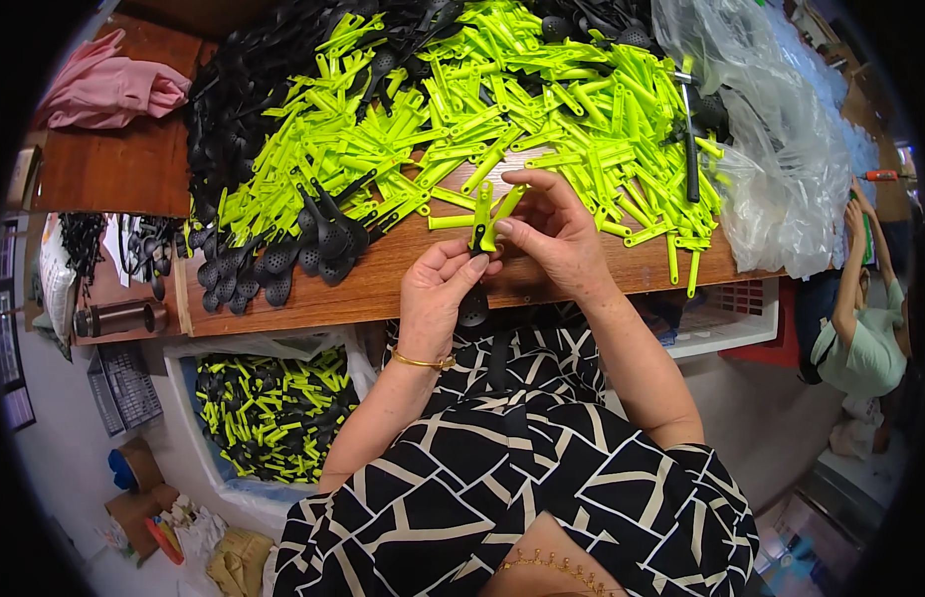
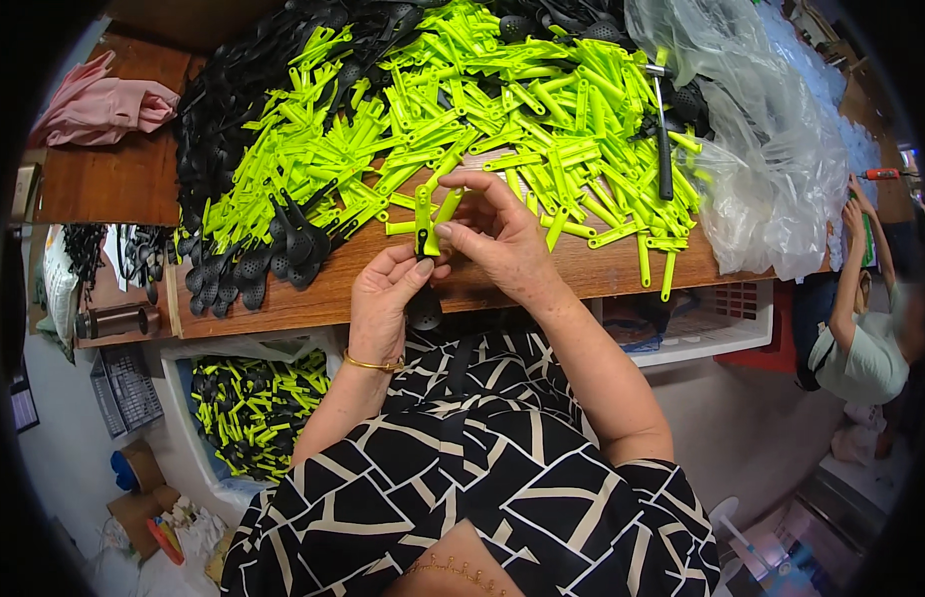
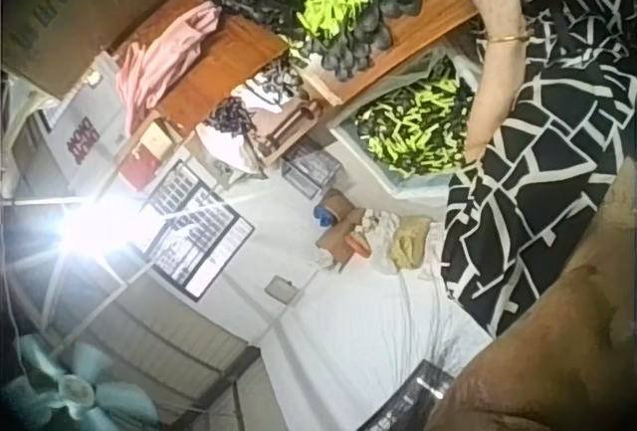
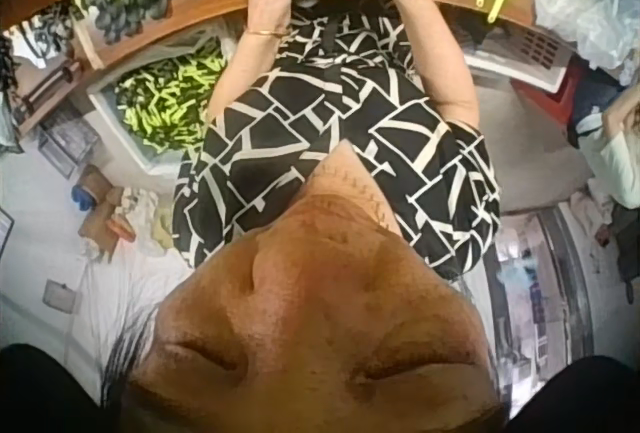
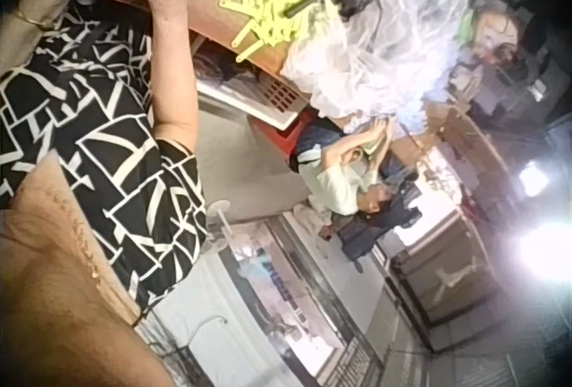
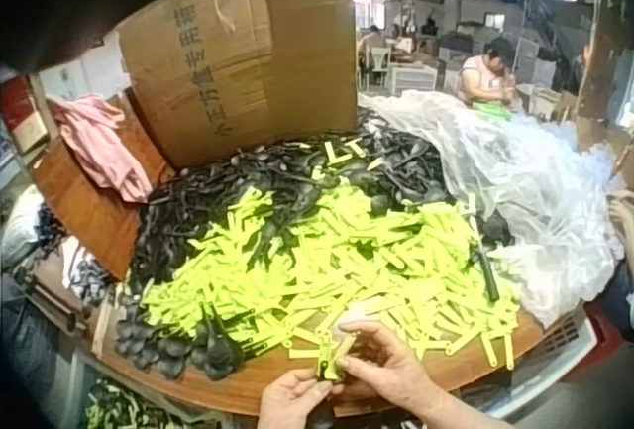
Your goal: The person assembles kitchen utensils by inserting neon green plastic handles into black slotted spoon heads. They use a hammer to tap the handles into place and place the finished spoons on the table. The process is repeated continuously with parts from large piles on the workbench.
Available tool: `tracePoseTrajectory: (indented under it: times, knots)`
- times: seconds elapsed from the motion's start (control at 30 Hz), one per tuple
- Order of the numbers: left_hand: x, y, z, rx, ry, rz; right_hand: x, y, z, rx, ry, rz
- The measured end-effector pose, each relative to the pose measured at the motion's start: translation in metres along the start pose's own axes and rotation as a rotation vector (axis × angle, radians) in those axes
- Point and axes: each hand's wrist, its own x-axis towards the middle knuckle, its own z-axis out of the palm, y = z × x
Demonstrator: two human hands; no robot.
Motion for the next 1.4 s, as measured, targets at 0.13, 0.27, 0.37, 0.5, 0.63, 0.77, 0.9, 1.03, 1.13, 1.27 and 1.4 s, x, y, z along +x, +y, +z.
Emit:
tracePoseTrajectory:
  times: [0.13,0.27,0.37,0.5,0.63,0.77,0.9,1.03,1.13,1.27,1.4]
  knots:
    - [0.005,0.0,-0.015,-0.061,0.055,0.013,0.019,-0.011,-0.029,-0.347,0.049,-0.001]
    - [0.002,0.007,-0.009,-0.062,0.046,-0.032,0.036,-0.028,-0.047,-0.608,-0.004,0.08]
    - [0.005,0.006,-0.012,-0.068,-0.003,-0.039,0.035,-0.028,-0.036,-0.508,-0.081,0.114]
    - [0.003,0.006,-0.006,0.093,0.015,0.084,0.017,-0.021,-0.024,-0.817,-0.144,0.046]
    - [0.004,0.007,-0.008,0.471,-0.015,0.293,0.013,-0.011,-0.024,-0.932,-0.141,-0.218]
    - [-0.01,0.0,-0.019,0.318,-0.016,0.062,0.007,-0.013,-0.027,-1.124,-0.086,-0.204]
    - [-0.027,-0.004,-0.027,0.181,-0.019,-0.06,0.009,-0.003,-0.032,-1.15,-0.039,-0.361]
    - [-0.023,-0.002,-0.03,0.3,0.017,0.039,0.009,-0.001,-0.026,-1.0,0.018,-0.386]
    - [-0.006,0.005,-0.026,0.313,-0.001,0.049,0.003,-0.009,-0.026,-0.729,0.141,-0.182]
    - [0.009,0.001,-0.026,0.279,-0.023,0.033,-0.003,-0.014,-0.051,-0.747,0.263,-0.161]
    - [0.009,-0.01,-0.027,0.286,-0.029,0.111,-0.005,-0.026,-0.096,-0.503,0.445,0.074]
